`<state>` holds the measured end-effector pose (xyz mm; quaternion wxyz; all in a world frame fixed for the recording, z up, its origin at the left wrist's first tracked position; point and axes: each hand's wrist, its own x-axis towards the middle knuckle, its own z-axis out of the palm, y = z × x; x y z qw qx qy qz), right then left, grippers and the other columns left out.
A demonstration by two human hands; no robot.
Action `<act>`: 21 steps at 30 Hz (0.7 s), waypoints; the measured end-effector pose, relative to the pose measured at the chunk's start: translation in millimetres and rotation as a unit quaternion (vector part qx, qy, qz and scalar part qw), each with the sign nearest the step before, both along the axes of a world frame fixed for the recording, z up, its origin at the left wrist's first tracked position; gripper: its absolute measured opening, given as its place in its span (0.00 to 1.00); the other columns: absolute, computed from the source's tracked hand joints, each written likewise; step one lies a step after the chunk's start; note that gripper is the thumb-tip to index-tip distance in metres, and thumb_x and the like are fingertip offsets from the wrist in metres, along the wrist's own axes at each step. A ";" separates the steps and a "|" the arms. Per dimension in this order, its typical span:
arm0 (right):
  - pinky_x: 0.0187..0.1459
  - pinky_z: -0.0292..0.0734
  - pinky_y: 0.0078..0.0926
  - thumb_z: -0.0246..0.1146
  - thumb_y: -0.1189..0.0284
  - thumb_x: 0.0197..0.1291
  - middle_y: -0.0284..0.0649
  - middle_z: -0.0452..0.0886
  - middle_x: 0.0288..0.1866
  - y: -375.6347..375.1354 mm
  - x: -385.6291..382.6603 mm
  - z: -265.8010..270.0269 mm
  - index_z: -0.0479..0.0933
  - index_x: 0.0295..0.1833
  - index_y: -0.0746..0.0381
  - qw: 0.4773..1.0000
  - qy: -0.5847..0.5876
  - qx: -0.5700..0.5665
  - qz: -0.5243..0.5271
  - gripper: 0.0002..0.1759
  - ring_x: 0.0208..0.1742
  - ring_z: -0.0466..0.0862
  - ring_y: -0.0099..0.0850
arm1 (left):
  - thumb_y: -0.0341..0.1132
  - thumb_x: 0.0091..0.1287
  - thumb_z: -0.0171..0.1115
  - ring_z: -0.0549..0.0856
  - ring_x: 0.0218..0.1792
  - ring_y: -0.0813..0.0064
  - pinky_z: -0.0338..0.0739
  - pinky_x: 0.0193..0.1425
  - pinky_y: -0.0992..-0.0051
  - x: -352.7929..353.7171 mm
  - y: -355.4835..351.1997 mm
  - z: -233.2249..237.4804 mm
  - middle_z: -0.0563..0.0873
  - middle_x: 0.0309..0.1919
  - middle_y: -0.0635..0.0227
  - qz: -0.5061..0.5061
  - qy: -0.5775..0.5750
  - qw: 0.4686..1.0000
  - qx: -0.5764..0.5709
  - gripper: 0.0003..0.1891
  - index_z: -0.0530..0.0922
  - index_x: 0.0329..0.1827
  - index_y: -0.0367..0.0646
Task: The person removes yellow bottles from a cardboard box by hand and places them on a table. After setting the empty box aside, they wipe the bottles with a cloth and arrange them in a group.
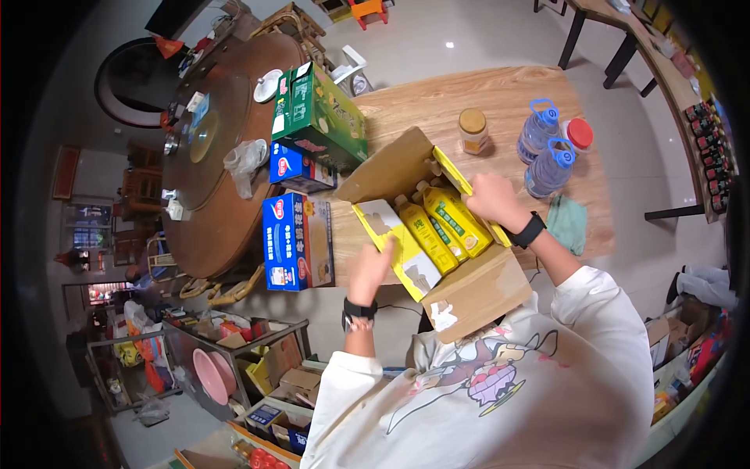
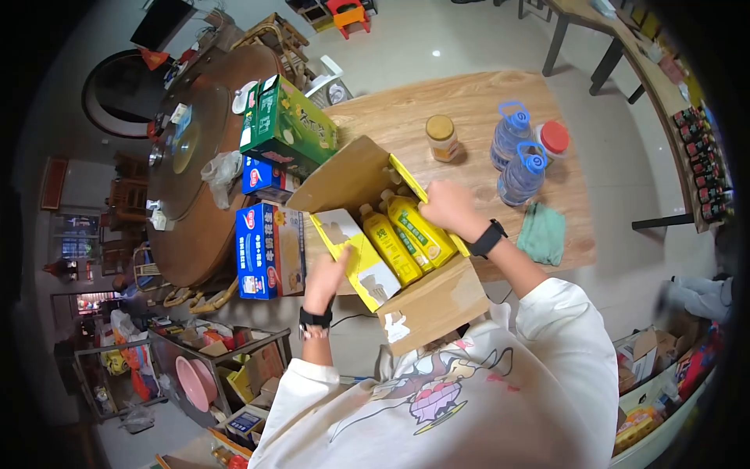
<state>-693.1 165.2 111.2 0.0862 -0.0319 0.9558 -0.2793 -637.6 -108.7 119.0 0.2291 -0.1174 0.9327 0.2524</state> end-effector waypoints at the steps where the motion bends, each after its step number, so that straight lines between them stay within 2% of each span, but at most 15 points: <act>1: 0.35 0.78 0.45 0.61 0.65 0.50 0.56 0.81 0.28 4.2 0.9 6.0 0.82 0.30 0.66 1.000 -0.004 0.008 -0.002 0.14 0.32 0.83 0.52 | 0.61 0.64 0.50 0.84 0.40 0.45 0.77 0.45 0.56 12.9 9.2 15.2 0.85 0.31 0.45 -0.043 -0.034 0.998 -0.001 0.30 0.84 0.40 0.39; 2: 0.38 0.79 0.41 0.62 0.61 0.51 0.56 0.82 0.33 11.4 6.8 16.2 0.81 0.40 0.66 0.995 -0.064 -0.071 0.009 0.18 0.35 0.84 0.49 | 0.61 0.64 0.50 0.84 0.41 0.44 0.77 0.45 0.56 29.1 10.9 8.0 0.85 0.31 0.46 -0.096 0.013 0.995 0.038 0.29 0.84 0.42 0.42; 3: 0.42 0.79 0.38 0.64 0.58 0.53 0.55 0.84 0.37 16.9 14.3 20.4 0.80 0.49 0.66 0.981 -0.123 -0.151 0.020 0.24 0.38 0.84 0.47 | 0.60 0.63 0.50 0.84 0.40 0.44 0.77 0.46 0.56 41.0 13.2 7.6 0.85 0.31 0.46 -0.090 -0.014 0.995 0.046 0.28 0.84 0.40 0.41; 5: 0.50 0.76 0.30 0.63 0.54 0.56 0.51 0.83 0.48 34.1 48.7 8.9 0.70 0.64 0.64 0.938 -0.172 -0.293 0.069 0.35 0.47 0.84 0.38 | 0.58 0.63 0.51 0.84 0.40 0.43 0.77 0.46 0.55 51.1 13.6 3.4 0.85 0.32 0.45 -0.082 -0.052 0.993 0.061 0.27 0.84 0.39 0.40; 7: 0.52 0.73 0.24 0.60 0.62 0.60 0.45 0.80 0.55 29.9 80.8 8.1 0.67 0.67 0.64 0.919 -0.308 -0.245 -0.024 0.31 0.51 0.80 0.29 | 0.53 0.63 0.50 0.83 0.42 0.42 0.76 0.49 0.54 52.1 6.9 -0.3 0.84 0.33 0.42 -0.003 -0.060 0.996 0.068 0.25 0.84 0.36 0.38; 8: 0.52 0.72 0.23 0.60 0.66 0.60 0.43 0.80 0.55 22.0 90.5 24.9 0.68 0.66 0.65 0.885 -0.362 -0.265 -0.126 0.29 0.51 0.79 0.28 | 0.49 0.63 0.49 0.82 0.41 0.40 0.75 0.50 0.52 51.8 8.7 1.6 0.83 0.33 0.40 0.002 -0.055 0.997 0.054 0.24 0.83 0.34 0.35; 10: 0.53 0.71 0.22 0.60 0.70 0.58 0.39 0.80 0.53 10.3 106.7 3.1 0.70 0.64 0.67 0.827 -0.287 -0.429 -0.224 0.27 0.51 0.78 0.26 | 0.49 0.63 0.49 0.82 0.40 0.40 0.75 0.49 0.51 48.2 -2.8 -13.8 0.83 0.32 0.39 0.006 -0.034 0.992 0.120 0.24 0.82 0.33 0.34; 14: 0.56 0.69 0.21 0.60 0.75 0.55 0.37 0.79 0.54 3.7 100.6 -15.8 0.70 0.64 0.68 0.827 -0.229 -0.467 -0.215 0.28 0.53 0.77 0.25 | 0.47 0.64 0.50 0.82 0.40 0.39 0.75 0.49 0.51 18.7 -16.7 -11.0 0.83 0.32 0.39 -0.027 -0.059 0.982 0.176 0.23 0.82 0.34 0.34; 18: 0.55 0.69 0.20 0.59 0.80 0.52 0.37 0.79 0.54 -19.5 103.6 -13.6 0.69 0.65 0.68 0.834 -0.184 -0.448 -0.264 0.30 0.52 0.76 0.24 | 0.46 0.64 0.49 0.82 0.40 0.40 0.75 0.46 0.52 -23.1 -25.4 16.5 0.82 0.32 0.39 -0.078 -0.050 0.988 0.120 0.22 0.82 0.35 0.34; 20: 0.53 0.70 0.20 0.58 0.81 0.52 0.37 0.79 0.54 -32.9 102.0 -6.9 0.69 0.65 0.67 0.806 -0.157 -0.494 -0.286 0.31 0.51 0.77 0.24 | 0.46 0.63 0.49 0.82 0.41 0.40 0.75 0.47 0.53 -45.0 -32.5 6.1 0.83 0.33 0.39 -0.116 -0.044 0.985 0.120 0.22 0.82 0.34 0.33; 21: 0.53 0.70 0.20 0.58 0.81 0.52 0.37 0.79 0.54 -35.5 98.3 -4.1 0.69 0.65 0.67 0.808 -0.156 -0.492 -0.285 0.31 0.51 0.77 0.24 | 0.46 0.63 0.49 0.82 0.41 0.40 0.75 0.47 0.53 -55.6 -32.9 9.0 0.83 0.33 0.39 -0.116 -0.043 0.985 0.123 0.22 0.82 0.34 0.33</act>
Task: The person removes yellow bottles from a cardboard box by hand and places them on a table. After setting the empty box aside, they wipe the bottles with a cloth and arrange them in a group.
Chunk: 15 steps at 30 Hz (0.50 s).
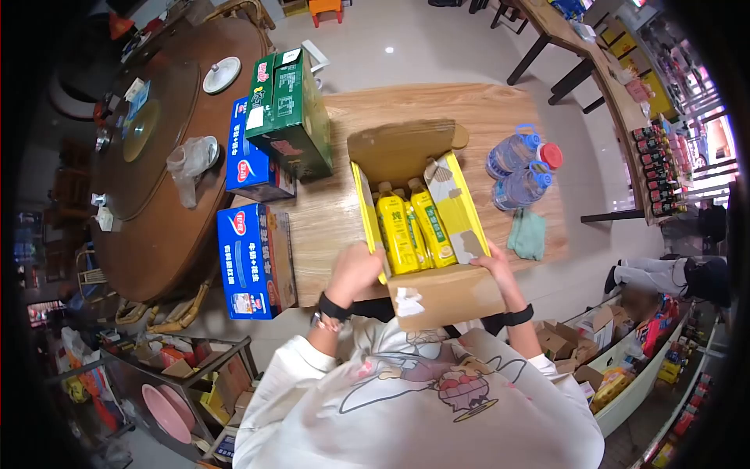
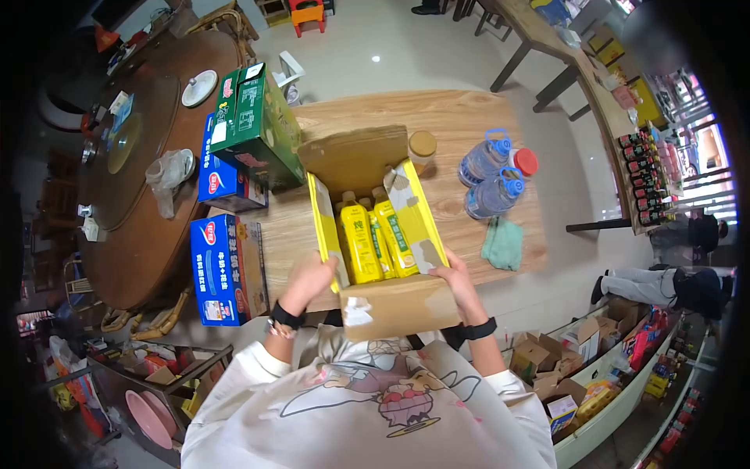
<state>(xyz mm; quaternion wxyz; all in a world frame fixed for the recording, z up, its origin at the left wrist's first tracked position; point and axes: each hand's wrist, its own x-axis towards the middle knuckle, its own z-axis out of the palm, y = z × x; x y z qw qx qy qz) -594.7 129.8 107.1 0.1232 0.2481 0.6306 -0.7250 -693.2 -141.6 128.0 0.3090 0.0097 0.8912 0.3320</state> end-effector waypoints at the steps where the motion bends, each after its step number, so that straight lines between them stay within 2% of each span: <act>1: 0.53 0.70 0.19 0.57 0.82 0.51 0.37 0.78 0.55 -2.4 -7.3 1.6 0.68 0.67 0.66 1.000 0.001 -0.012 -0.007 0.32 0.51 0.77 0.24 | 0.46 0.63 0.49 0.82 0.42 0.40 0.75 0.48 0.53 -11.7 -0.5 4.7 0.83 0.34 0.40 -0.004 0.003 1.000 -0.009 0.22 0.82 0.34 0.33; 3: 0.52 0.71 0.19 0.55 0.84 0.51 0.37 0.76 0.58 -8.4 -20.0 2.2 0.65 0.69 0.65 0.999 0.002 -0.044 -0.026 0.35 0.52 0.76 0.23 | 0.46 0.62 0.49 0.82 0.42 0.40 0.75 0.49 0.53 -30.8 -2.9 9.2 0.83 0.34 0.40 -0.010 0.007 1.000 -0.026 0.23 0.82 0.34 0.32; 4: 0.55 0.69 0.19 0.54 0.85 0.50 0.39 0.73 0.63 -8.3 -28.1 7.5 0.62 0.71 0.65 0.998 -0.021 -0.052 -0.013 0.37 0.57 0.74 0.25 | 0.46 0.62 0.49 0.82 0.43 0.41 0.74 0.49 0.54 -39.2 -3.3 7.5 0.83 0.34 0.41 -0.021 0.019 0.999 -0.038 0.23 0.82 0.34 0.32; 5: 0.55 0.69 0.19 0.54 0.85 0.50 0.39 0.73 0.63 -8.5 -35.7 5.2 0.62 0.71 0.65 0.998 -0.020 -0.056 -0.017 0.37 0.57 0.74 0.25 | 0.46 0.62 0.49 0.82 0.43 0.42 0.74 0.49 0.54 -47.9 -3.7 3.3 0.83 0.34 0.41 -0.033 0.030 0.998 -0.050 0.22 0.82 0.34 0.32; 6: 0.58 0.67 0.19 0.53 0.85 0.50 0.40 0.70 0.66 -8.1 -43.0 2.7 0.61 0.72 0.65 0.999 0.010 -0.049 -0.011 0.38 0.60 0.73 0.26 | 0.45 0.61 0.49 0.82 0.43 0.43 0.75 0.49 0.54 -58.0 -6.2 -10.4 0.83 0.34 0.40 -0.030 0.027 0.999 -0.020 0.22 0.82 0.35 0.32; 8: 0.65 0.60 0.21 0.53 0.86 0.49 0.42 0.62 0.73 -6.6 -61.3 2.9 0.58 0.73 0.66 0.998 0.033 -0.050 0.004 0.41 0.69 0.65 0.29 | 0.45 0.60 0.49 0.82 0.42 0.43 0.75 0.48 0.54 -73.1 0.8 12.6 0.83 0.34 0.39 -0.035 0.044 0.998 -0.027 0.22 0.82 0.34 0.32; 9: 0.65 0.60 0.21 0.53 0.86 0.49 0.42 0.62 0.73 -5.9 -68.4 -0.4 0.58 0.73 0.66 0.998 0.034 -0.050 0.004 0.41 0.69 0.65 0.29 | 0.44 0.60 0.49 0.82 0.42 0.43 0.75 0.48 0.54 -79.8 2.6 20.6 0.83 0.34 0.39 -0.035 0.058 0.997 -0.036 0.22 0.82 0.34 0.31; 11: 0.61 0.64 0.18 0.55 0.83 0.50 0.38 0.70 0.66 -5.7 -87.6 -10.6 0.60 0.73 0.64 0.995 0.102 -0.017 0.006 0.39 0.62 0.70 0.25 | 0.44 0.59 0.50 0.82 0.43 0.43 0.75 0.49 0.55 -101.2 -0.8 10.1 0.83 0.35 0.38 -0.029 0.054 0.997 -0.042 0.21 0.82 0.35 0.32; 13: 0.62 0.62 0.18 0.55 0.83 0.50 0.38 0.67 0.69 -7.3 -106.9 -8.9 0.59 0.74 0.64 0.993 0.117 -0.025 0.008 0.40 0.65 0.68 0.26 | 0.45 0.58 0.51 0.82 0.46 0.42 0.76 0.52 0.57 -120.2 -1.4 0.9 0.82 0.37 0.37 -0.084 0.107 0.987 -0.084 0.22 0.83 0.36 0.32; 14: 0.64 0.60 0.18 0.55 0.83 0.50 0.38 0.65 0.71 -6.9 -116.5 -7.8 0.58 0.74 0.63 0.991 0.132 -0.030 0.011 0.41 0.67 0.66 0.26 | 0.45 0.58 0.51 0.81 0.47 0.42 0.75 0.54 0.57 -129.1 -0.4 3.0 0.82 0.39 0.37 -0.040 0.092 0.992 -0.077 0.22 0.83 0.38 0.33; 15: 0.64 0.60 0.18 0.55 0.83 0.50 0.38 0.65 0.71 -5.6 -127.2 -9.4 0.58 0.74 0.63 0.991 0.133 -0.030 0.012 0.41 0.67 0.66 0.26 | 0.46 0.58 0.51 0.82 0.48 0.43 0.75 0.54 0.57 -143.6 -2.5 -4.7 0.83 0.40 0.39 -0.050 0.091 0.991 -0.088 0.23 0.83 0.39 0.33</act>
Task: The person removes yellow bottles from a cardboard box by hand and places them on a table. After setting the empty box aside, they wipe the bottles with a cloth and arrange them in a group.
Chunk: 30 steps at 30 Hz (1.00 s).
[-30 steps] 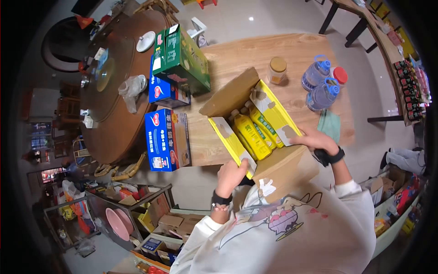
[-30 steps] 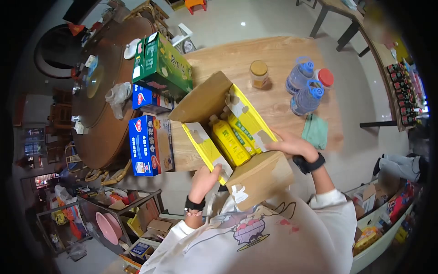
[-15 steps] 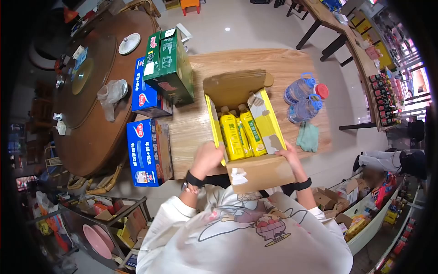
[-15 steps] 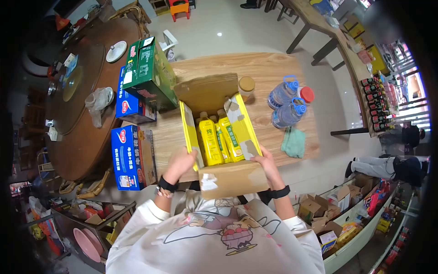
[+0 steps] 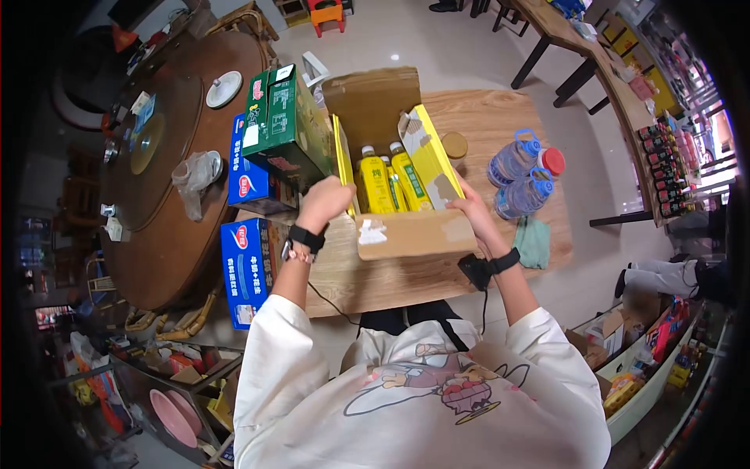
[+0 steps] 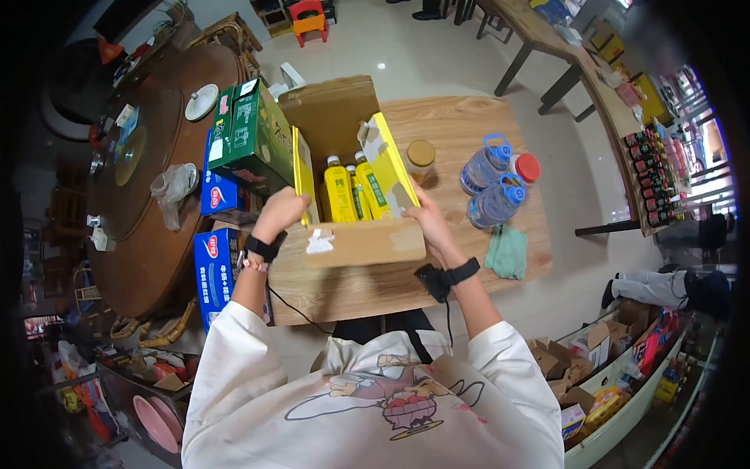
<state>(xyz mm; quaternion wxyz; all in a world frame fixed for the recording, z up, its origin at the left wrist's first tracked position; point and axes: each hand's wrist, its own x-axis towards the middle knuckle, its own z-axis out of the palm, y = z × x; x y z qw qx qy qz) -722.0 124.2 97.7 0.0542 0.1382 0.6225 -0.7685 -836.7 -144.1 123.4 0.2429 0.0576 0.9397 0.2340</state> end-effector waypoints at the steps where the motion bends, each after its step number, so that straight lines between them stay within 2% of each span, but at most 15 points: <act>1: 0.65 0.59 0.18 0.55 0.83 0.50 0.38 0.64 0.72 1.4 -11.5 -2.5 0.57 0.75 0.63 1.000 0.007 -0.001 0.012 0.41 0.68 0.66 0.26 | 0.46 0.57 0.51 0.81 0.49 0.43 0.75 0.55 0.56 -9.8 1.6 0.0 0.83 0.41 0.39 -0.002 0.009 1.000 -0.020 0.23 0.83 0.40 0.34; 7: 0.63 0.61 0.19 0.53 0.85 0.49 0.39 0.68 0.69 2.9 -64.2 7.5 0.59 0.74 0.62 0.999 0.007 0.024 0.021 0.41 0.64 0.69 0.27 | 0.45 0.56 0.51 0.81 0.51 0.44 0.74 0.56 0.57 -64.0 0.2 -24.5 0.83 0.43 0.41 -0.009 0.044 0.998 -0.039 0.23 0.83 0.42 0.35; 8: 0.64 0.61 0.19 0.53 0.85 0.49 0.39 0.67 0.70 7.0 -71.4 8.0 0.58 0.74 0.62 0.999 -0.008 0.006 0.044 0.42 0.65 0.68 0.27 | 0.45 0.56 0.51 0.81 0.51 0.44 0.74 0.56 0.57 -67.6 -2.2 -30.7 0.83 0.44 0.41 -0.035 0.054 0.997 -0.047 0.23 0.83 0.42 0.35; 10: 0.64 0.60 0.20 0.53 0.85 0.49 0.39 0.65 0.71 13.3 -74.2 3.4 0.57 0.75 0.61 0.997 -0.026 -0.010 0.073 0.42 0.67 0.67 0.28 | 0.44 0.55 0.51 0.81 0.51 0.45 0.75 0.56 0.57 -55.1 8.1 -9.5 0.83 0.45 0.42 -0.002 0.017 0.999 -0.036 0.23 0.83 0.44 0.35; 14: 0.68 0.56 0.21 0.55 0.82 0.54 0.41 0.54 0.77 19.5 -64.4 -13.3 0.49 0.77 0.60 0.994 -0.010 0.006 0.113 0.43 0.74 0.58 0.29 | 0.44 0.56 0.51 0.82 0.51 0.45 0.75 0.56 0.57 -26.8 12.6 3.0 0.84 0.46 0.44 0.065 0.026 0.996 -0.057 0.23 0.83 0.44 0.36; 16: 0.69 0.55 0.23 0.55 0.76 0.61 0.41 0.49 0.79 20.5 -65.0 -8.2 0.48 0.77 0.61 0.977 0.004 0.144 0.159 0.40 0.75 0.56 0.29 | 0.46 0.58 0.52 0.81 0.52 0.46 0.75 0.57 0.57 -19.3 6.6 5.6 0.83 0.46 0.44 0.064 0.011 0.997 -0.041 0.23 0.83 0.45 0.36; 17: 0.66 0.62 0.27 0.58 0.69 0.64 0.45 0.60 0.75 25.1 -68.7 -4.5 0.54 0.75 0.63 0.956 0.050 0.225 0.182 0.36 0.73 0.62 0.32 | 0.47 0.60 0.51 0.81 0.53 0.47 0.74 0.57 0.57 -16.6 3.9 5.4 0.83 0.47 0.44 0.070 0.017 0.997 -0.040 0.24 0.83 0.46 0.36; 18: 0.66 0.62 0.27 0.58 0.69 0.64 0.45 0.60 0.75 18.2 -74.4 25.6 0.54 0.75 0.63 0.955 0.055 0.225 0.186 0.36 0.73 0.62 0.32 | 0.47 0.60 0.51 0.81 0.53 0.47 0.74 0.58 0.57 -15.8 2.2 2.0 0.83 0.47 0.44 0.080 0.019 0.996 -0.045 0.24 0.83 0.46 0.36; 19: 0.63 0.66 0.30 0.59 0.66 0.63 0.46 0.68 0.68 10.1 -78.4 76.6 0.60 0.71 0.64 0.904 0.002 0.361 0.228 0.33 0.68 0.69 0.35 | 0.47 0.60 0.51 0.81 0.53 0.47 0.74 0.58 0.58 -14.9 0.5 0.2 0.83 0.47 0.44 0.088 0.018 0.995 -0.036 0.24 0.83 0.47 0.36; 21: 0.59 0.71 0.33 0.60 0.63 0.63 0.47 0.76 0.61 -1.0 -96.6 105.8 0.65 0.68 0.65 0.831 -0.051 0.489 0.262 0.31 0.63 0.75 0.39 | 0.47 0.60 0.51 0.81 0.53 0.47 0.74 0.58 0.58 -9.4 0.8 6.3 0.83 0.48 0.45 0.103 0.010 0.994 -0.021 0.24 0.83 0.48 0.37; 23: 0.50 0.76 0.35 0.62 0.60 0.61 0.53 0.79 0.51 -7.7 -134.1 102.6 0.73 0.60 0.63 0.731 0.247 0.601 0.210 0.25 0.46 0.82 0.40 | 0.47 0.60 0.51 0.81 0.53 0.47 0.74 0.58 0.58 -11.3 -0.8 -0.8 0.83 0.48 0.45 0.109 0.009 0.994 -0.006 0.24 0.83 0.48 0.37; 25: 0.37 0.81 0.35 0.61 0.57 0.58 0.47 0.84 0.41 -39.0 -181.2 90.4 0.77 0.53 0.67 0.726 0.217 0.555 0.343 0.26 0.37 0.85 0.37 | 0.47 0.60 0.51 0.81 0.53 0.47 0.74 0.57 0.58 -9.5 -0.8 -1.3 0.83 0.49 0.46 0.120 0.005 0.993 0.007 0.24 0.83 0.48 0.38; 27: 0.38 0.81 0.30 0.59 0.56 0.62 0.46 0.83 0.43 -83.4 -204.5 80.3 0.75 0.54 0.68 0.709 -0.056 0.521 0.472 0.26 0.37 0.85 0.37 | 0.47 0.59 0.51 0.81 0.53 0.48 0.75 0.57 0.58 -7.6 -2.1 -3.5 0.83 0.49 0.46 0.120 0.011 0.993 0.014 0.24 0.83 0.48 0.38; 28: 0.33 0.82 0.26 0.59 0.55 0.61 0.46 0.84 0.37 -96.4 -216.1 57.7 0.77 0.50 0.71 0.673 -0.093 0.538 0.500 0.27 0.36 0.85 0.36 | 0.47 0.59 0.51 0.81 0.53 0.48 0.75 0.57 0.58 -7.3 -3.2 -3.8 0.83 0.48 0.46 0.123 0.015 0.992 0.021 0.24 0.83 0.48 0.38; 30: 0.34 0.81 0.33 0.58 0.45 0.58 0.52 0.84 0.36 -111.1 -227.7 11.9 0.80 0.44 0.72 0.580 -0.062 0.611 0.534 0.35 0.32 0.85 0.40 | 0.47 0.59 0.52 0.82 0.53 0.49 0.75 0.56 0.59 -3.9 -3.1 -1.7 0.83 0.48 0.46 0.136 0.013 0.990 0.029 0.24 0.83 0.48 0.38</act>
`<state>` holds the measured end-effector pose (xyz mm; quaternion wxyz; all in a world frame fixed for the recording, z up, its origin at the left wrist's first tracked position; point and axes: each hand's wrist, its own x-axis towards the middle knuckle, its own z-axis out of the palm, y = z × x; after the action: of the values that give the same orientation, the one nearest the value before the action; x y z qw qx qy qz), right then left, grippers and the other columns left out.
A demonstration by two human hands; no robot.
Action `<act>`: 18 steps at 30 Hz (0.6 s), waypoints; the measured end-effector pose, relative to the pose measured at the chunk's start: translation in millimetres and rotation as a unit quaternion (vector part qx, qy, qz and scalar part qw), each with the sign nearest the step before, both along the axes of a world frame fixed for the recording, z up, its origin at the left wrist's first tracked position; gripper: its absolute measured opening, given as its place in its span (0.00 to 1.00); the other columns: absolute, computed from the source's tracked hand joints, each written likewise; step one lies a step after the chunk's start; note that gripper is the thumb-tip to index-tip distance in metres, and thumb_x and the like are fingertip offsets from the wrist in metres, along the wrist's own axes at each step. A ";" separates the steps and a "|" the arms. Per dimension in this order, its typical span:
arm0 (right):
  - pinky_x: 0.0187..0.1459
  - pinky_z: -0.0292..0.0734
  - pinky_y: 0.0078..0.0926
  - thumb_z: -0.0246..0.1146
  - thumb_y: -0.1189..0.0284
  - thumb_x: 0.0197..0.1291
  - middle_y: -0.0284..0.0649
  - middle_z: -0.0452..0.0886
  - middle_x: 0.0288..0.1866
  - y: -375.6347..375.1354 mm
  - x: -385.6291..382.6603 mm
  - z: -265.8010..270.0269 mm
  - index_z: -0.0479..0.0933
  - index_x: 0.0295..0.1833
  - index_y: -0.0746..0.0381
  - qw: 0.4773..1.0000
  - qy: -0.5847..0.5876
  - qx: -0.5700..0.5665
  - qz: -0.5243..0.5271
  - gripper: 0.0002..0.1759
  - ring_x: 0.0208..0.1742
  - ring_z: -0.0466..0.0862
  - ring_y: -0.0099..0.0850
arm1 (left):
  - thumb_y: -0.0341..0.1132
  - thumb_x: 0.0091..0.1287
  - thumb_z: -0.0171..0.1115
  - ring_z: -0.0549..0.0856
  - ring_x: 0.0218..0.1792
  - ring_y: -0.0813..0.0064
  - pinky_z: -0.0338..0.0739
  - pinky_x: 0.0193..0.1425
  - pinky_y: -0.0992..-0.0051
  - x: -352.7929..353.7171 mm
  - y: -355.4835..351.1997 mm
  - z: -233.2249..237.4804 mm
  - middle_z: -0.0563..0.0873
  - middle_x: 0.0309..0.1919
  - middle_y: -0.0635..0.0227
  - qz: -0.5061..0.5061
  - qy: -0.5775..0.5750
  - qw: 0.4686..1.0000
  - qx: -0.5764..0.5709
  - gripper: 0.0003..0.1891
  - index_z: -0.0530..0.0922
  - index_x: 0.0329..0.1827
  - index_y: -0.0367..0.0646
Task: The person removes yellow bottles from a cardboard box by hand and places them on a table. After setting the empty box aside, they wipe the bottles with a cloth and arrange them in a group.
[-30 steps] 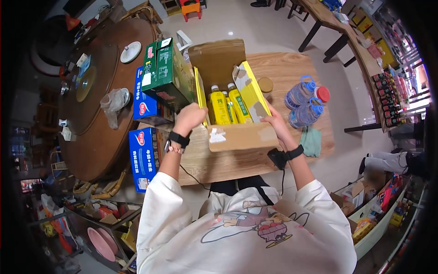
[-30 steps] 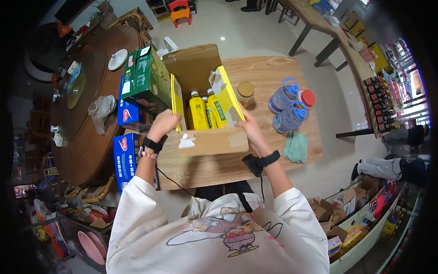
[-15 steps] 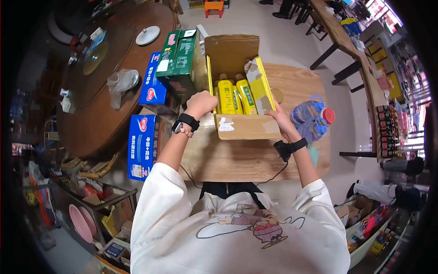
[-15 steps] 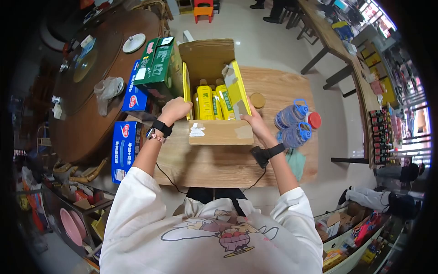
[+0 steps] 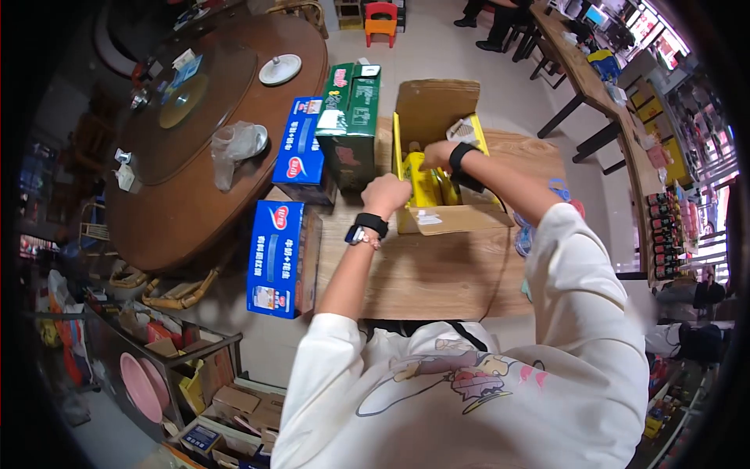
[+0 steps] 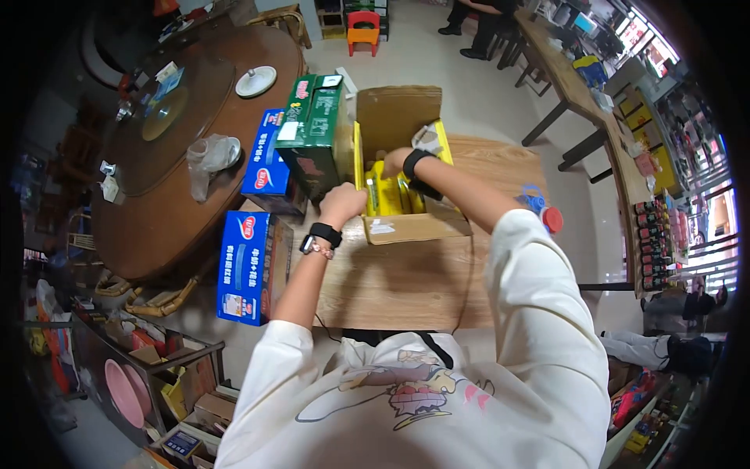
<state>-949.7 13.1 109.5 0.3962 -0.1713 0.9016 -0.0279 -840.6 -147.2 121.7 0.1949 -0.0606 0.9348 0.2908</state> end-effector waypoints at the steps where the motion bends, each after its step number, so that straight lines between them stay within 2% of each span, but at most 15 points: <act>1: 0.36 0.81 0.38 0.57 0.40 0.56 0.54 0.84 0.36 -2.4 -8.2 -30.6 0.81 0.42 0.72 0.998 0.027 0.029 0.058 0.39 0.30 0.85 0.43 | 0.47 0.59 0.52 0.82 0.52 0.49 0.76 0.56 0.59 1.0 0.2 -2.4 0.83 0.48 0.46 0.003 0.005 1.000 0.004 0.24 0.83 0.48 0.38; 3: 0.48 0.77 0.39 0.56 0.34 0.50 0.56 0.82 0.45 -8.0 -5.8 -57.4 0.81 0.46 0.69 0.998 0.041 0.039 -0.006 0.44 0.43 0.83 0.45 | 0.48 0.59 0.52 0.82 0.52 0.49 0.76 0.56 0.58 2.5 -1.1 -6.4 0.84 0.48 0.46 0.004 0.012 1.000 0.015 0.24 0.83 0.47 0.38; 4: 0.57 0.73 0.38 0.55 0.30 0.46 0.55 0.81 0.51 -7.9 -3.0 -65.1 0.81 0.51 0.65 0.996 0.049 0.033 -0.066 0.47 0.54 0.81 0.46 | 0.47 0.59 0.52 0.82 0.52 0.49 0.76 0.55 0.58 2.5 -1.7 -7.6 0.84 0.47 0.46 0.001 0.014 1.000 0.022 0.24 0.83 0.46 0.38; 5: 0.58 0.73 0.37 0.56 0.29 0.42 0.60 0.81 0.49 0.1 -7.9 -88.6 0.82 0.49 0.67 0.993 0.103 0.020 -0.053 0.49 0.55 0.80 0.46 | 0.47 0.60 0.52 0.82 0.51 0.49 0.76 0.55 0.58 1.6 -2.0 -7.7 0.84 0.47 0.46 0.001 0.009 1.000 0.028 0.23 0.84 0.46 0.37; 6: 0.56 0.75 0.36 0.59 0.30 0.39 0.62 0.80 0.50 -3.3 -3.8 -92.5 0.82 0.47 0.68 0.985 0.146 0.003 -0.093 0.49 0.54 0.80 0.47 | 0.47 0.60 0.52 0.82 0.51 0.49 0.76 0.55 0.58 0.6 -3.4 -6.7 0.84 0.47 0.46 0.005 0.007 1.000 0.029 0.23 0.84 0.46 0.37; 8: 0.53 0.77 0.35 0.61 0.31 0.37 0.62 0.78 0.53 3.6 -10.2 -90.9 0.76 0.54 0.73 0.992 0.082 -0.002 -0.097 0.55 0.53 0.81 0.49 | 0.46 0.60 0.52 0.82 0.51 0.48 0.76 0.54 0.58 0.0 -2.5 -6.0 0.84 0.46 0.45 -0.008 -0.006 0.999 0.035 0.23 0.84 0.46 0.37; 9: 0.53 0.77 0.35 0.61 0.31 0.37 0.62 0.78 0.53 5.0 -6.1 -91.0 0.76 0.54 0.73 0.992 0.080 0.001 -0.098 0.55 0.53 0.81 0.49 | 0.46 0.60 0.51 0.83 0.50 0.48 0.76 0.54 0.58 -0.7 -2.7 -8.0 0.84 0.46 0.45 -0.010 -0.009 0.999 0.038 0.23 0.84 0.46 0.37; 11: 0.51 0.79 0.34 0.65 0.33 0.35 0.62 0.79 0.52 6.8 -2.9 -85.7 0.59 0.65 0.83 0.973 0.128 -0.016 -0.189 0.67 0.51 0.82 0.49 | 0.46 0.59 0.51 0.82 0.51 0.47 0.76 0.55 0.57 -0.5 -2.7 -8.5 0.84 0.45 0.43 -0.007 0.000 0.999 0.048 0.23 0.83 0.45 0.36; 12: 0.49 0.80 0.36 0.70 0.39 0.36 0.63 0.80 0.46 6.7 0.0 -84.9 0.49 0.63 0.87 0.965 0.147 -0.044 -0.214 0.68 0.48 0.84 0.49 | 0.46 0.59 0.51 0.81 0.51 0.45 0.75 0.56 0.57 1.7 -2.4 -9.4 0.83 0.45 0.41 -0.004 0.005 0.998 0.057 0.24 0.83 0.44 0.35; 14: 0.45 0.81 0.37 0.74 0.46 0.37 0.64 0.81 0.41 -4.9 25.5 -27.7 0.53 0.58 0.82 0.958 0.105 -0.134 -0.232 0.59 0.43 0.85 0.51 | 0.46 0.58 0.51 0.81 0.51 0.45 0.75 0.56 0.57 3.5 0.4 -7.5 0.83 0.45 0.42 -0.005 0.009 0.998 0.055 0.24 0.83 0.44 0.35; 15: 0.41 0.82 0.39 0.77 0.51 0.36 0.64 0.81 0.38 -4.5 28.1 -41.1 0.56 0.52 0.77 0.950 0.232 -0.130 -0.161 0.52 0.40 0.84 0.54 | 0.46 0.58 0.51 0.81 0.51 0.45 0.75 0.55 0.57 2.7 2.0 -5.6 0.83 0.45 0.42 -0.005 0.010 0.999 0.051 0.24 0.83 0.44 0.34; 16: 0.40 0.82 0.40 0.77 0.53 0.35 0.65 0.81 0.37 -5.8 37.9 -22.4 0.56 0.53 0.77 0.946 0.238 -0.153 -0.157 0.52 0.39 0.84 0.56 | 0.46 0.58 0.51 0.81 0.51 0.45 0.75 0.55 0.57 3.3 2.5 -5.7 0.83 0.45 0.42 -0.007 0.014 0.999 0.051 0.24 0.83 0.44 0.34; 18: 0.38 0.80 0.42 0.76 0.58 0.40 0.65 0.80 0.35 -6.2 47.2 4.5 0.57 0.49 0.74 0.942 0.237 -0.169 -0.168 0.44 0.39 0.83 0.56 | 0.47 0.58 0.52 0.81 0.51 0.45 0.75 0.55 0.57 4.9 1.1 -7.8 0.83 0.45 0.41 -0.005 -0.001 0.998 0.057 0.24 0.83 0.46 0.35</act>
<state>-902.5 6.9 114.0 0.1256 -0.0837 0.9672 -0.2042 -835.7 -146.1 113.9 0.2004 -0.0453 0.9166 0.3431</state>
